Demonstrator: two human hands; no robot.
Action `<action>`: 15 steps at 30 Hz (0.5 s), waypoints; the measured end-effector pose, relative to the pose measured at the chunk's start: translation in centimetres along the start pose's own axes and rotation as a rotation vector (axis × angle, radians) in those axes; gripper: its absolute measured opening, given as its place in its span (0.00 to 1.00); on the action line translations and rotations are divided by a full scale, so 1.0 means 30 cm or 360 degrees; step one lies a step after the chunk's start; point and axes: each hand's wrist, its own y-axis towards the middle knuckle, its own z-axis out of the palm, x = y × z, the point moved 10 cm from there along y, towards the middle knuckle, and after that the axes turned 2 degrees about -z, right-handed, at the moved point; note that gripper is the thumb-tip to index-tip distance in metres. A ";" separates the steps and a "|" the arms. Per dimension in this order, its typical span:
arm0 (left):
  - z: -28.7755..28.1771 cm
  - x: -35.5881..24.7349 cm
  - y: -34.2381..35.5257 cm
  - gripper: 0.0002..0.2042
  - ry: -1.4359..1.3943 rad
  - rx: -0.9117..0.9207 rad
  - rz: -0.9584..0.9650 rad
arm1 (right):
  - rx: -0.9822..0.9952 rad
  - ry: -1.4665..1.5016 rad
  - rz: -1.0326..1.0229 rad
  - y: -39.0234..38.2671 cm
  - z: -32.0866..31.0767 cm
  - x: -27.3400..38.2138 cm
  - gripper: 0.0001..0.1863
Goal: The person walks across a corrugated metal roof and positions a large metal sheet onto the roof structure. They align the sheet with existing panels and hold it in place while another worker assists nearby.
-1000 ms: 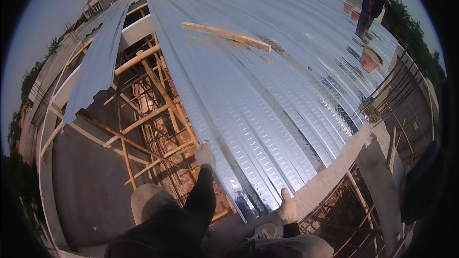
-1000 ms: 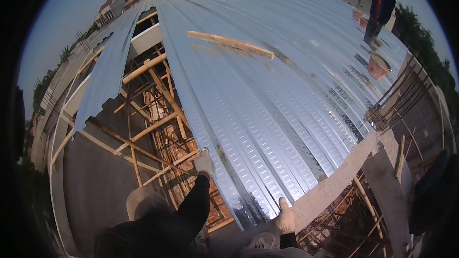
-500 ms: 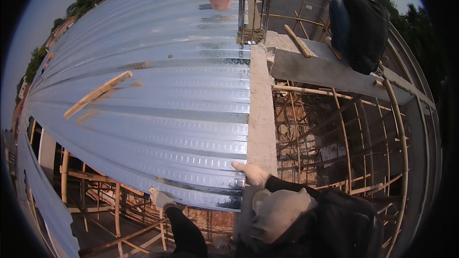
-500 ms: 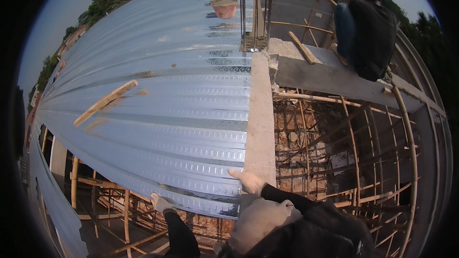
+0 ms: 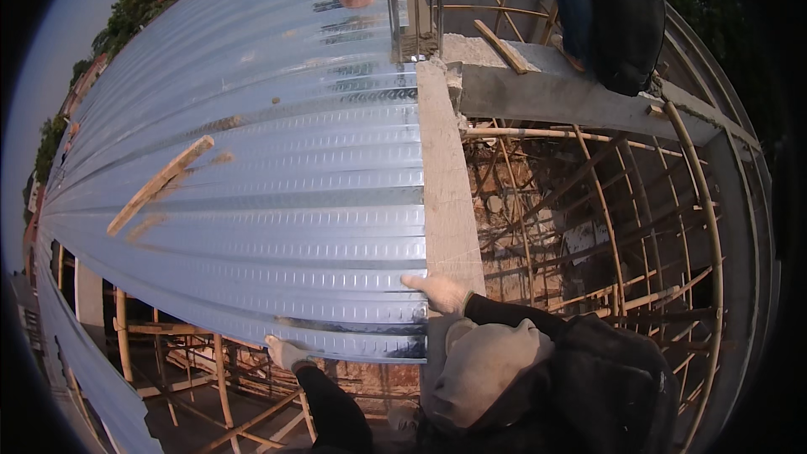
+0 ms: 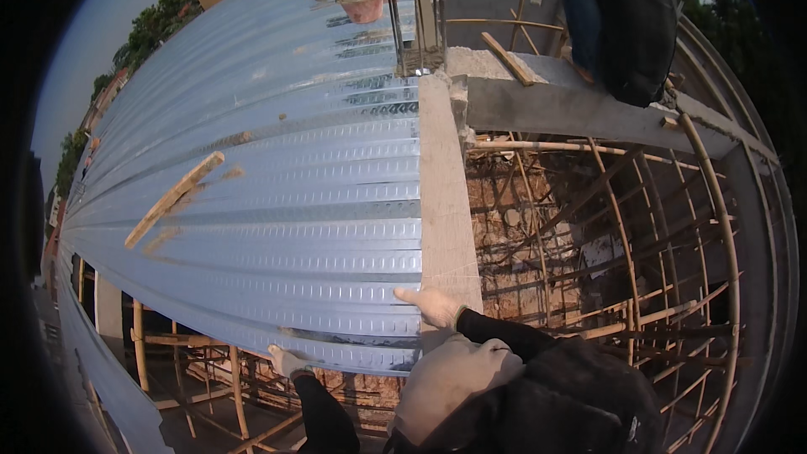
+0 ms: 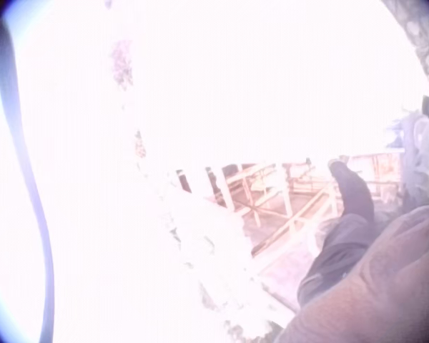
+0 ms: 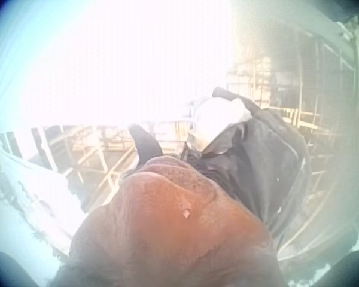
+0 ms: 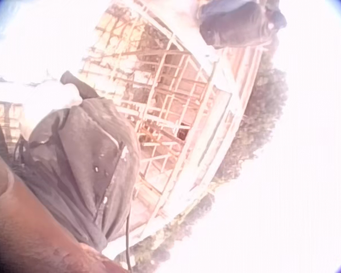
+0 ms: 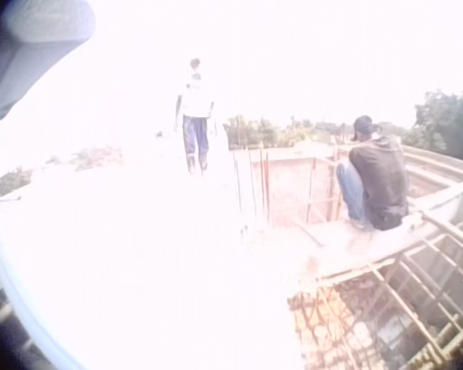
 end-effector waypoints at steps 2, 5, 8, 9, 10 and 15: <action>0.011 -0.003 0.017 0.38 -0.0067 0.0053 -0.0011 | 0.0029 -0.0117 0.0075 -0.013 0.003 0.006 0.40; -0.029 -0.005 0.034 0.38 -0.0089 0.0044 0.0011 | 0.0128 -0.0231 0.0022 -0.146 0.082 0.201 0.39; -0.012 -0.010 0.023 0.38 -0.0042 0.0082 0.0038 | 0.0177 0.0002 -0.0155 -0.160 0.101 0.235 0.34; -0.005 -0.011 0.021 0.38 -0.0022 0.0097 0.0046 | 0.0190 0.0131 -0.0223 -0.141 0.093 0.222 0.33; -0.005 -0.012 0.016 0.38 0.0001 0.0083 0.0066 | 0.0188 0.0080 -0.0212 -0.116 0.079 0.190 0.32; 0.031 0.005 -0.018 0.37 0.0026 0.0129 -0.0040 | 0.0172 0.0101 -0.0196 -0.028 0.017 0.066 0.32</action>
